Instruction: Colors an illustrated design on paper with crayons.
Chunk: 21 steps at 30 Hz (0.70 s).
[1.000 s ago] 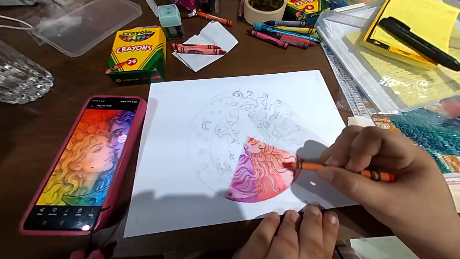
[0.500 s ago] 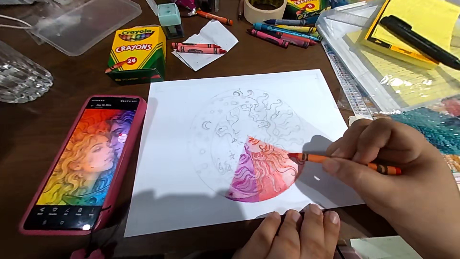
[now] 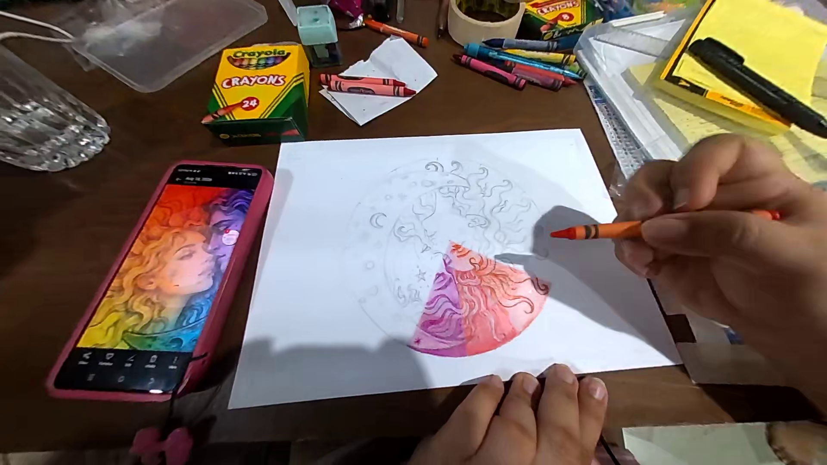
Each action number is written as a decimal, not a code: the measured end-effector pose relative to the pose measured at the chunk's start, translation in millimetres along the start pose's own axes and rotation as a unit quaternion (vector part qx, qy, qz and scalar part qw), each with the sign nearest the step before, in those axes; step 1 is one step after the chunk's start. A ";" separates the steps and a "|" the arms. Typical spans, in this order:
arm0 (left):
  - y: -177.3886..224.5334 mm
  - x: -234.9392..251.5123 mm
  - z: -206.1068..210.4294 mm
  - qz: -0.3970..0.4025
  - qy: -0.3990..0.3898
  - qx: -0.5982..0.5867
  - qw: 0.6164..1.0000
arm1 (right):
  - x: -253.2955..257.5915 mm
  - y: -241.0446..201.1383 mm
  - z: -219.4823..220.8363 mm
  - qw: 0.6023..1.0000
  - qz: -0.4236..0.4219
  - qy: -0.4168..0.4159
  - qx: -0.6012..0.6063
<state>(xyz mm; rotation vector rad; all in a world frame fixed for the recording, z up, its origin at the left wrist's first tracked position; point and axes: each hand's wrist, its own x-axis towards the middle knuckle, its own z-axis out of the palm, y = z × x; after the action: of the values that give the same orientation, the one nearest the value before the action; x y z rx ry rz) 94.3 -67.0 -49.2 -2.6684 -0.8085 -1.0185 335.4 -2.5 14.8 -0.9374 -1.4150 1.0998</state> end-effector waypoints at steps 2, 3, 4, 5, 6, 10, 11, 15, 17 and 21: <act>0.0 -1.1 0.4 0.006 0.000 0.011 1.000 | 13.0 -1.1 -2.8 0.996 0.034 -0.084 0.002; 0.0 -1.6 1.0 0.008 0.002 0.017 1.000 | 17.4 0.1 -1.8 0.991 0.045 -0.123 -0.013; 0.0 -2.3 1.5 0.009 0.003 0.020 1.000 | 20.5 1.5 1.2 0.987 0.049 -0.150 -0.023; -0.4 -2.7 1.5 0.011 0.004 0.023 1.000 | 22.7 3.3 3.9 0.983 0.048 -0.172 -0.032; -0.7 -2.9 1.7 0.014 0.005 0.024 1.000 | 24.1 5.1 5.9 0.981 0.044 -0.186 -0.043; 0.0 -3.6 4.3 0.012 0.020 0.029 0.999 | 25.8 13.1 6.5 0.975 0.014 -0.215 -0.056; 0.6 -4.0 4.5 0.009 0.020 0.030 0.999 | 25.4 14.6 5.7 0.974 0.011 -0.218 -0.055; 1.8 -5.6 6.2 0.002 0.029 0.033 0.999 | 24.5 17.4 7.0 0.975 -0.005 -0.212 -0.063; 2.2 -5.1 6.6 0.000 0.034 0.034 0.999 | 24.5 17.2 7.0 0.974 -0.011 -0.215 -0.069; 1.4 -4.0 6.6 0.000 0.036 0.031 0.999 | 24.2 16.2 4.0 0.970 -0.013 -0.233 -0.073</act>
<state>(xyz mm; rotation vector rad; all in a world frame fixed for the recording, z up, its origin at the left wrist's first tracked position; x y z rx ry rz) 96.3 -67.6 -56.8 -2.5655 -0.8108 -1.0650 328.0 24.4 5.6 -0.7867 -1.9063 1.2618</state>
